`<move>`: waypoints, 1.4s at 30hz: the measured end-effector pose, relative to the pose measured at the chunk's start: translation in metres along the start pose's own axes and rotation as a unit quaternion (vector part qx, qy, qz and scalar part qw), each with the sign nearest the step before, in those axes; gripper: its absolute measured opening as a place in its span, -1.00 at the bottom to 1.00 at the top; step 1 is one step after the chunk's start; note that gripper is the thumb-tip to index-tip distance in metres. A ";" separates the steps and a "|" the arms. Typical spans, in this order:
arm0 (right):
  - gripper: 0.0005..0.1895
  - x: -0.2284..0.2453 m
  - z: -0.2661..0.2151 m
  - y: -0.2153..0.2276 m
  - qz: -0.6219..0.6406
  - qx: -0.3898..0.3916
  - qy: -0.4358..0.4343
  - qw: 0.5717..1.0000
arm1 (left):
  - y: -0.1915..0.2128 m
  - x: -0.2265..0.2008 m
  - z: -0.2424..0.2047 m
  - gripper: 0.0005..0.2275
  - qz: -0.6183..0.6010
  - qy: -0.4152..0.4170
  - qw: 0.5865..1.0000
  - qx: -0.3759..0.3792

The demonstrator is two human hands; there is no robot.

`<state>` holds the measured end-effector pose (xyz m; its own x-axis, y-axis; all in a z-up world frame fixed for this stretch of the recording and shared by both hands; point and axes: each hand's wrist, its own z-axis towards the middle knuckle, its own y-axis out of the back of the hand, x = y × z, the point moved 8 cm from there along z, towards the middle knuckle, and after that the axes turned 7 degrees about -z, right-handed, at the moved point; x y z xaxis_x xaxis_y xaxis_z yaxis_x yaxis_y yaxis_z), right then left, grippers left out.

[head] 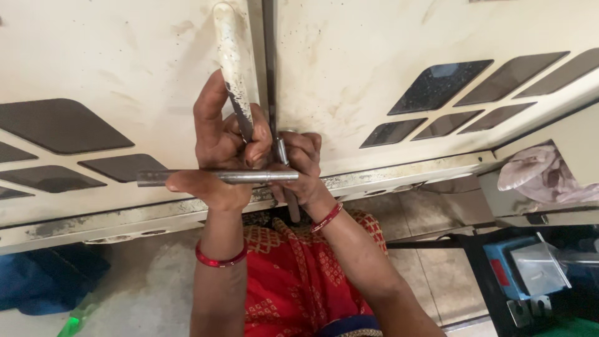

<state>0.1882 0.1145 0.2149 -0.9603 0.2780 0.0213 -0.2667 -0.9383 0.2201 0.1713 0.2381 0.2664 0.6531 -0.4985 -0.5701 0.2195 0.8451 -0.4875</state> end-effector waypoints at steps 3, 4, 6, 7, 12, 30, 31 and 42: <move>-0.75 0.000 -0.002 -0.001 -0.008 0.011 0.011 1.000 | 0.002 0.001 -0.002 0.11 0.015 0.001 1.000 -0.017; -0.77 0.000 -0.002 0.000 0.000 0.006 0.011 1.000 | 0.000 0.000 -0.002 0.08 0.010 -0.005 1.000 -0.010; -0.81 0.000 -0.001 0.001 0.013 -0.006 0.014 1.000 | -0.001 -0.001 0.000 0.06 0.009 -0.008 1.000 -0.008; -0.81 0.000 0.001 0.000 0.009 -0.008 0.016 1.000 | 0.000 -0.001 0.003 0.07 0.015 -0.005 1.000 -0.014; -0.82 0.003 0.003 -0.001 -0.010 0.005 0.007 1.000 | -0.004 -0.006 0.010 0.08 0.001 0.029 1.000 -0.001; -0.61 0.002 -0.004 -0.003 -0.017 0.005 0.026 0.999 | -0.003 -0.005 0.007 0.04 0.025 -0.008 1.000 -0.008; -0.62 0.002 -0.004 -0.003 -0.014 0.008 0.025 1.000 | -0.003 -0.005 0.006 0.05 0.035 -0.010 0.999 -0.008; -0.59 0.001 -0.003 0.000 0.002 0.006 0.023 1.000 | -0.003 -0.004 0.006 0.08 0.062 -0.011 0.998 -0.011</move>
<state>0.1868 0.1142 0.2120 -0.9642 0.2642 -0.0232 -0.2622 -0.9367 0.2320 0.1725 0.2386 0.2735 0.6900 -0.3858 -0.6125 0.1198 0.8953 -0.4290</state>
